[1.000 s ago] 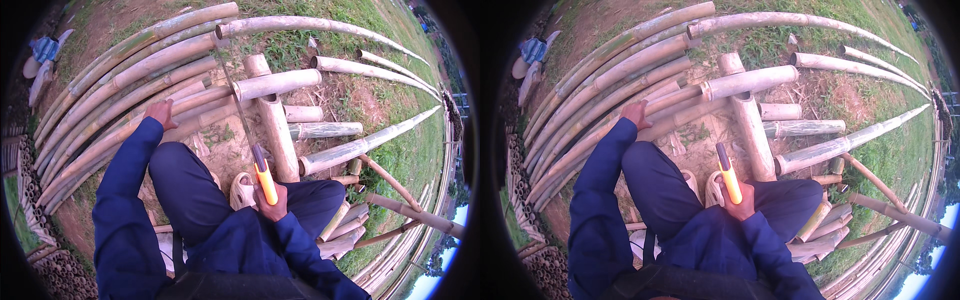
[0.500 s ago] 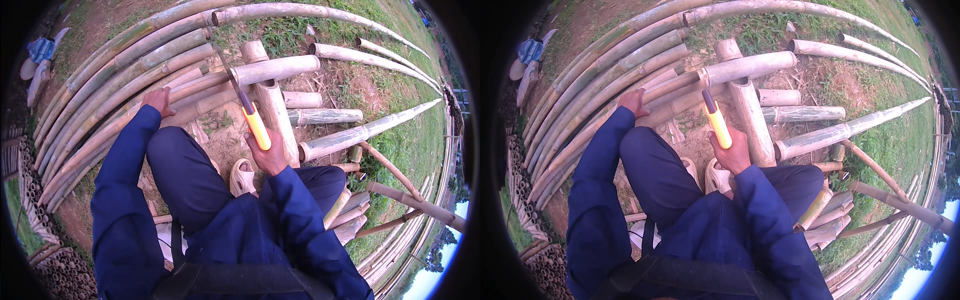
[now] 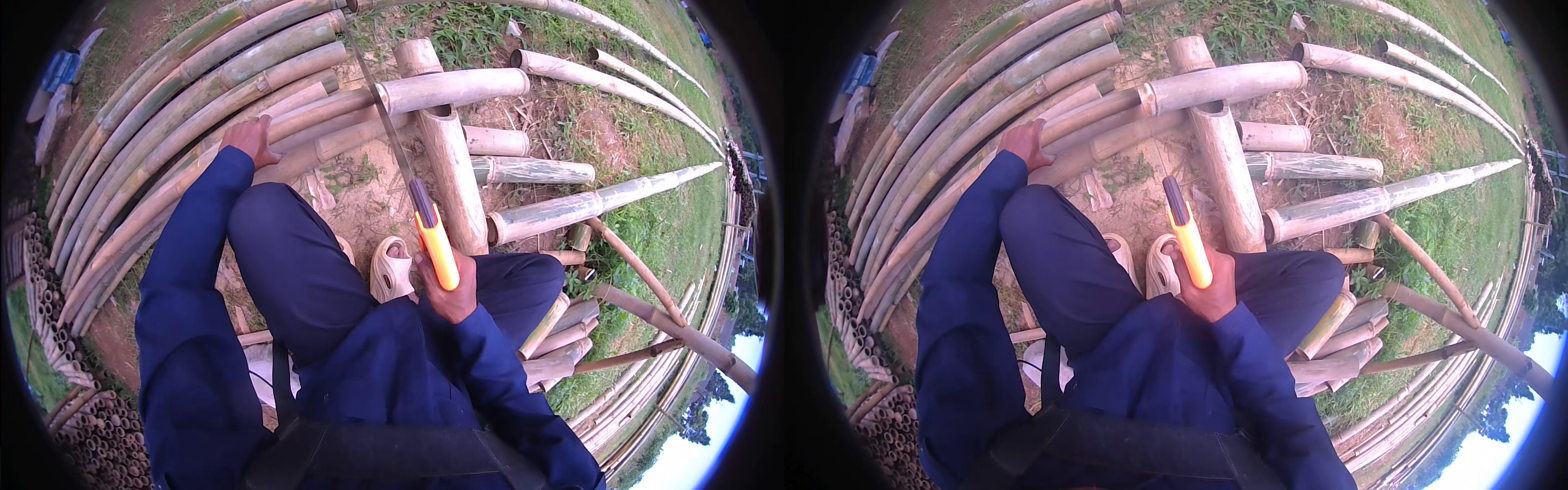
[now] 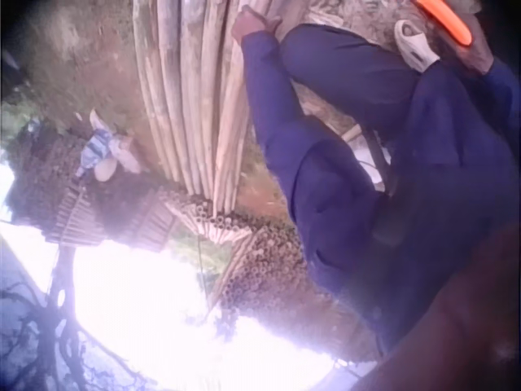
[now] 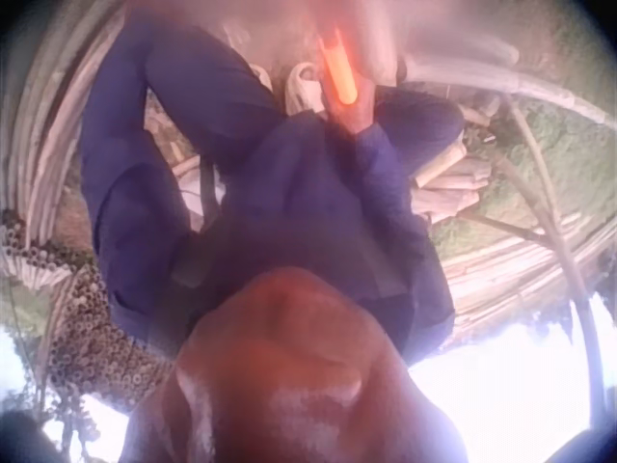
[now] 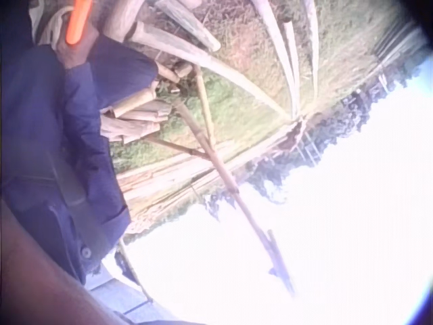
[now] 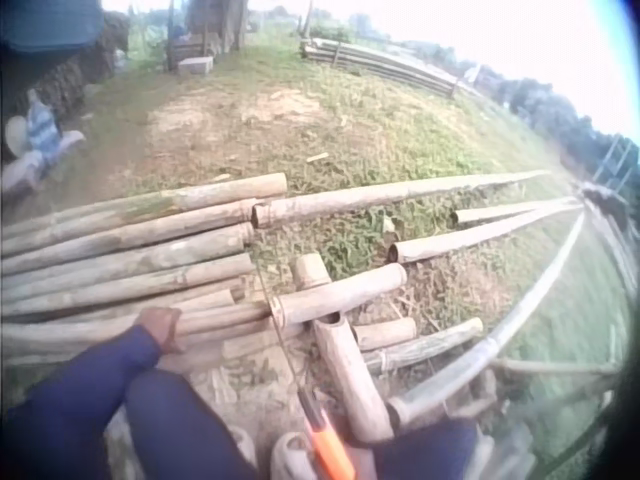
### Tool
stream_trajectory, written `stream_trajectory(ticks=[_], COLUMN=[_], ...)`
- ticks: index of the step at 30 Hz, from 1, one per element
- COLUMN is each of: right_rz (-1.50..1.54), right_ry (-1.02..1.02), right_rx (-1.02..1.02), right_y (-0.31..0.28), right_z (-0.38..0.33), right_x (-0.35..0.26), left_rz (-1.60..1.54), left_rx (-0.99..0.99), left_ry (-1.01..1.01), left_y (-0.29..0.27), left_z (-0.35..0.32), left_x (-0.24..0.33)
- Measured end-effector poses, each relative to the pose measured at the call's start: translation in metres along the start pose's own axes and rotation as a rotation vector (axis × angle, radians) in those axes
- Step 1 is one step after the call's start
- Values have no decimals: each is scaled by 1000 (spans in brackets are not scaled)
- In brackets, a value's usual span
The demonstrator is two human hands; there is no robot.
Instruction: The person uses a hand saw to cut bamboo poles into shorter sections. They repeatedly position a pole on a support, saw through it, and then move the cut pieces aside.
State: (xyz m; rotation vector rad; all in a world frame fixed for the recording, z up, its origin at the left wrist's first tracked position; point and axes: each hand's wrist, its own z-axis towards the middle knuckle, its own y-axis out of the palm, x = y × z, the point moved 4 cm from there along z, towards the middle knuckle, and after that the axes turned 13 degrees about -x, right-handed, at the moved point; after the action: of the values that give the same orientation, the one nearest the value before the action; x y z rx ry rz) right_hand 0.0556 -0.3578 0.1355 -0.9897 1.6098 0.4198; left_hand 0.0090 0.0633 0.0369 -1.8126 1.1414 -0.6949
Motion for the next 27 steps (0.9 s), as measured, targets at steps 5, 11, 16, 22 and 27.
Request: stream_trajectory(ticks=[5,11,16,22,27], right_rz=[-83,14,-114,61,-61], right_ry=[-9,-49,-80,-23,-94], right_rx=[-21,30,19,39,12], right_y=[-6,6,-9,3,-2], right_z=[-60,33,-71,41,-17], right_x=[-3,29,4,17,-3], left_rz=[-8,-13,-6,-13,6], left_rx=[-27,-13,20,-62,-1], left_ry=[-4,6,2,-38,-25], left_y=[6,1,1,-4,-3], left_z=[1,1,3,3,-2], left_x=[-1,-2,-1,-1,4])
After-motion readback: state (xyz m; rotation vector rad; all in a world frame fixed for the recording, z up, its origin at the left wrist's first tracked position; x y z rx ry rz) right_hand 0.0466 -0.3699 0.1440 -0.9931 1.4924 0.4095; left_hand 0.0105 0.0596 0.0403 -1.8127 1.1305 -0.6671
